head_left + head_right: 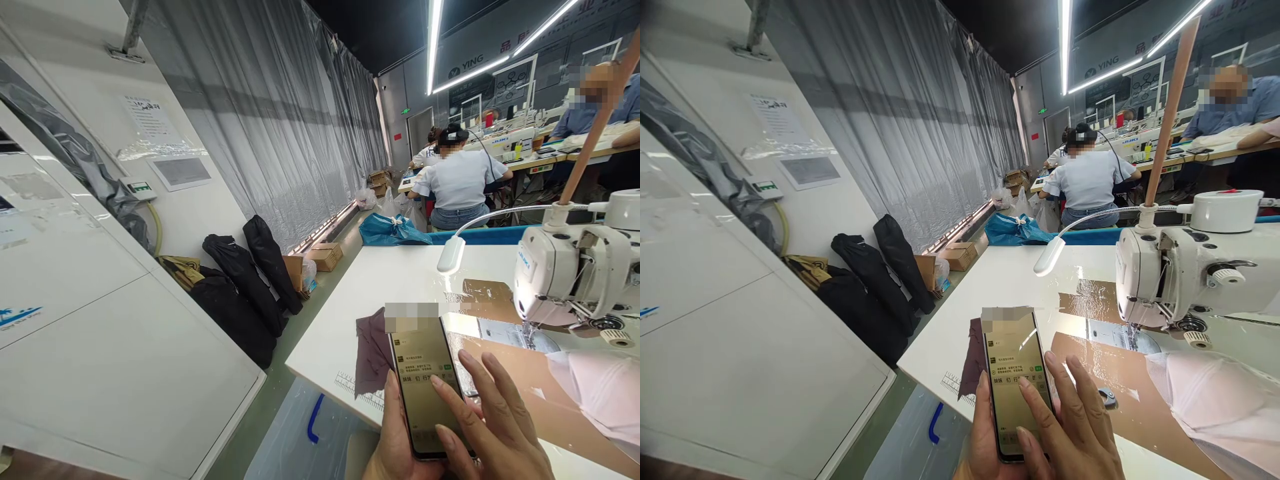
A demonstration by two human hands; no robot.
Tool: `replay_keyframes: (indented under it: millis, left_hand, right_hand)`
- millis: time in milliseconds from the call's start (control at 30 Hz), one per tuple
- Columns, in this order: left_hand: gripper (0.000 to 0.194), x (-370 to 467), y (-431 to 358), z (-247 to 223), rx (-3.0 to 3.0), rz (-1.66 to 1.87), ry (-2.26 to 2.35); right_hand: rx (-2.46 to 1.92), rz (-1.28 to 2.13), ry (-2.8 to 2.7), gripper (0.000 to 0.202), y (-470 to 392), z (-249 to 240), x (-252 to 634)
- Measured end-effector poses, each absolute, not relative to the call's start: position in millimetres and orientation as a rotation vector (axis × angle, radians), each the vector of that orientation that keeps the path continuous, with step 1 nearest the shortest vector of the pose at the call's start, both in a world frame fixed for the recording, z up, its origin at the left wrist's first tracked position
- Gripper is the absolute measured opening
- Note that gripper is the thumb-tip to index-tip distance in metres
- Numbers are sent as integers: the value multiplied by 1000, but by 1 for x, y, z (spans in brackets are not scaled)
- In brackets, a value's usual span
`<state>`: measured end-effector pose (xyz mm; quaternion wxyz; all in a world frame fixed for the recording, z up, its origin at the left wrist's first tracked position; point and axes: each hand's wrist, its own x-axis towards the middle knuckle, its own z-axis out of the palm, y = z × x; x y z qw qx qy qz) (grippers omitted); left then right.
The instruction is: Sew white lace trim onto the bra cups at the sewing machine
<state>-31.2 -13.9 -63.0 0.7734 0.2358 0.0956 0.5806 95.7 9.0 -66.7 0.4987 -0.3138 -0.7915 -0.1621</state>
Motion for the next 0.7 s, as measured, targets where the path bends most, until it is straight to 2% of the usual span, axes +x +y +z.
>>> replay_keyframes:
  millis: [400, 600, 700]
  left_hand:
    - [69, -31, -13, -67, 522, 1277, 253]
    - [59, -31, -13, -64, 484, 1325, 246]
    - [60, -31, -13, -64, 486, 1323, 262]
  right_hand:
    - [-726, -344, -1888, 29, 7, -64, 97]
    - [-780, -341, -1857, 32, 7, -67, 96]
    - [-779, -344, -1856, 32, 7, -67, 96]
